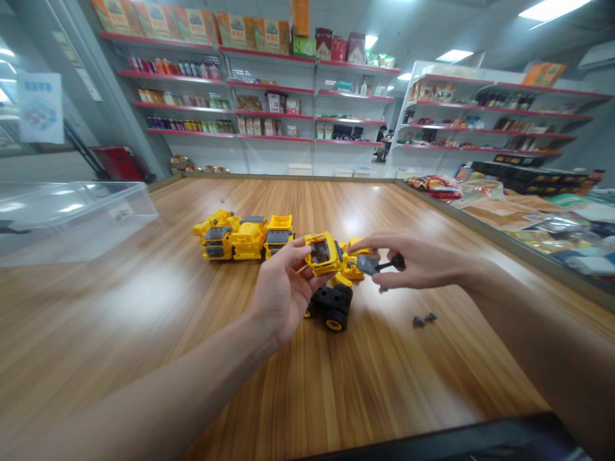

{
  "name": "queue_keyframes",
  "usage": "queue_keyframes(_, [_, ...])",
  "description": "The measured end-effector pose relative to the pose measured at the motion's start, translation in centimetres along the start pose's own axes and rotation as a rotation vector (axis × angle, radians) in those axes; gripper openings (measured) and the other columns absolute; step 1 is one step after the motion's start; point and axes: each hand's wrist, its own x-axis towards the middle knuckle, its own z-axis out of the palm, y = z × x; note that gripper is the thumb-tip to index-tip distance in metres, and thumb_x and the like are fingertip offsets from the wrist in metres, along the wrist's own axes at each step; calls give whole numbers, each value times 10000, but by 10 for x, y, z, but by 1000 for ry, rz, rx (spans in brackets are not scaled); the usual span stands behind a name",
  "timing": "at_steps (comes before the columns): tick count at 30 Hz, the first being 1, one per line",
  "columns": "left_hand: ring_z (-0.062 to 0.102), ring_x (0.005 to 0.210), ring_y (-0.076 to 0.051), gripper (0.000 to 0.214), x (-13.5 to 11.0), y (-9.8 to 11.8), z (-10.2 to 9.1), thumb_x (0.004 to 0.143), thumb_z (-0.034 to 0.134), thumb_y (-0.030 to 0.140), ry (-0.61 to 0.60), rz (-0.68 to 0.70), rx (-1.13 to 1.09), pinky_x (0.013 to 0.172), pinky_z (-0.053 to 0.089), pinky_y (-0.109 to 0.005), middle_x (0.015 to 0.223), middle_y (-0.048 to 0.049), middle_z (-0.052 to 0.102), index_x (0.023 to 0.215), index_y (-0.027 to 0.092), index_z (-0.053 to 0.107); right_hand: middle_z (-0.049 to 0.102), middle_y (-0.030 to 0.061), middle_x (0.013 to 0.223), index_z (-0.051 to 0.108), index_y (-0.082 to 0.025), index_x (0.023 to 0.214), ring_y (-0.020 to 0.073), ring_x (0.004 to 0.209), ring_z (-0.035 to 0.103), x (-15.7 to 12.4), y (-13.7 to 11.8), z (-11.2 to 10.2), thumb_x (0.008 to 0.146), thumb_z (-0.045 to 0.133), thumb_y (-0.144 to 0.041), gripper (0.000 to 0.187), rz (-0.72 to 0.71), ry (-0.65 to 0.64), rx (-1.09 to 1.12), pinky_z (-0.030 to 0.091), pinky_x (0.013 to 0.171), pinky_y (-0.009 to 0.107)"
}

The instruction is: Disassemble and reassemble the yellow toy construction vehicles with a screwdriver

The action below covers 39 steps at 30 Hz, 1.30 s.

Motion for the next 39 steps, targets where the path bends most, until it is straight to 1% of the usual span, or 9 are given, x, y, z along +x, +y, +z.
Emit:
queue_keyframes(3, [682,874,-187,197,-1,-1,1,788,609,123,-29,-24,73,781,580,-334,1001,-77,706,981,150,640,625,38,1016,584,-221,1267,114,705,569,2,-1,4,846,622,-307,431,1,220,91,435,625,241])
queue_keyframes(5, [682,898,-200,246,-2,-2,2,798,621,127,-75,-51,143,796,568,-340,1036,-94,701,1043,149,625,601,27,995,589,-227,1253,87,646,539,4,-7,11,867,610,-340,403,4,318,167,413,576,224])
queue_keyframes(10, [669,918,-197,287,-2,-4,2,811,652,136,-201,-58,244,803,553,-340,1077,-111,688,1095,149,615,592,6,865,605,-200,1125,107,660,564,8,-19,26,823,682,-402,372,64,347,230,414,548,211])
queue_keyframes(15, [670,900,-179,284,-1,-5,0,807,676,142,-176,11,258,826,545,-344,1007,-81,697,1084,160,616,623,8,706,620,-149,824,114,612,566,13,-12,28,796,716,-425,294,143,414,329,417,537,221])
queue_keyframes(17, [676,909,-184,263,0,-6,-1,812,678,155,-142,37,246,857,540,-364,997,-73,700,1067,163,615,620,6,630,616,-138,751,94,544,534,15,-12,28,827,687,-426,306,166,405,428,384,490,209])
queue_keyframes(20, [685,929,-191,269,2,-7,-3,822,671,157,-107,55,219,885,537,-380,1055,-80,702,1084,172,613,623,3,569,596,-137,713,48,417,423,15,-15,30,850,664,-432,332,215,358,658,266,383,187])
queue_keyframes(25, [689,906,-176,322,2,-7,-1,820,671,146,-80,50,214,889,539,-371,1044,-74,713,1135,186,615,718,61,715,612,-130,836,19,348,341,15,-18,39,880,639,-418,292,224,236,952,174,321,189])
queue_keyframes(32, [691,905,-191,332,0,-9,-1,816,695,180,-113,12,259,891,541,-399,1011,-82,715,1139,184,620,669,23,627,663,-115,838,20,344,333,17,-15,46,865,648,-449,336,269,233,965,216,318,187])
queue_keyframes(39, [683,908,-170,333,1,-12,-2,808,715,209,-111,23,292,858,552,-337,982,-67,719,1133,201,643,636,17,586,652,-113,781,25,353,313,17,-20,48,847,654,-481,373,322,252,937,200,322,192])
